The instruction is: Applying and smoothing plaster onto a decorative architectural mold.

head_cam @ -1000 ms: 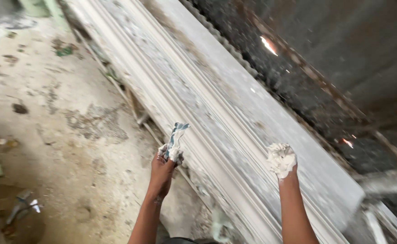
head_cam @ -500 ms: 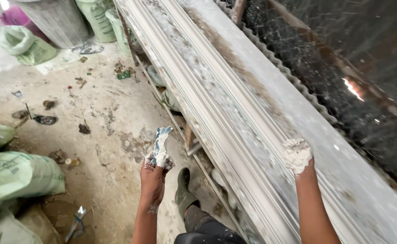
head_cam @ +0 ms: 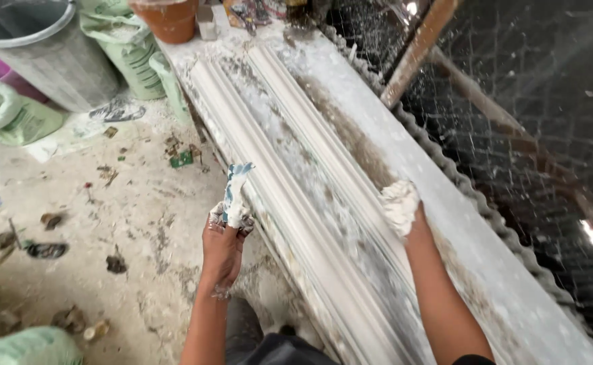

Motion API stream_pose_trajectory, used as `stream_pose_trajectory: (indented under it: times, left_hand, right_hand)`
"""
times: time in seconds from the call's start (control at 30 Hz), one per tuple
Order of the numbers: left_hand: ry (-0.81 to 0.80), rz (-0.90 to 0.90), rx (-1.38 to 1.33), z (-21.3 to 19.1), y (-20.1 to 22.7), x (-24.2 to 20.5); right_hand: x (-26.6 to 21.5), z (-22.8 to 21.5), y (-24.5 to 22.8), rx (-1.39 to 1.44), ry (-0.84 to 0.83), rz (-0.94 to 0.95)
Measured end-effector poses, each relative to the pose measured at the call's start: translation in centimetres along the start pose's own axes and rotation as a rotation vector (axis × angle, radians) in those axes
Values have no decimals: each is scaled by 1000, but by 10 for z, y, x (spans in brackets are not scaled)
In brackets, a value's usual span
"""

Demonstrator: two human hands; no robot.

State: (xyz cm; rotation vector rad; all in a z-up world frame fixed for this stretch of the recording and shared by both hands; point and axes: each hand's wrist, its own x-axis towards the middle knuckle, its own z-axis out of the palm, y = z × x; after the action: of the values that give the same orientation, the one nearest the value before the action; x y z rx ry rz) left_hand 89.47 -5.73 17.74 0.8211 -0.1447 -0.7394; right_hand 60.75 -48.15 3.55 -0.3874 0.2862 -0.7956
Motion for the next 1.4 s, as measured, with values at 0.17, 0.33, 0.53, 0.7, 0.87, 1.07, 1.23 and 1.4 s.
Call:
stream_pose_trajectory:
  times: [0.17,0.33,0.53,0.7,0.87,1.07,1.23,1.4]
  left_hand:
    - [-34,-129,-111,20,15,178]
    - [-136,-197,-99,8,11,385]
    - [-158,-300,105,11,45,566]
    - [-125,-350,117,13,68,643]
    - [-101,-387,70,0,64,678]
    - [-166,-404,109,-11,46,706]
    - [-148,-436,335,13,49,733]
    - [-199,-341,315,22,26,745]
  right_hand:
    - [170,87,74,-232,124,71]
    - [358,144,167,-434,326,-25]
    - [582,100,260,-772,549,-81]
    - [675,79,286,-1344,247,-477]
    - [700,136,296,-936,406,-292]
    - [692,176,294,-424,558,-115]
    - [661,150,279,-246,474,-82]
    - [632,163,282,-764,386,90]
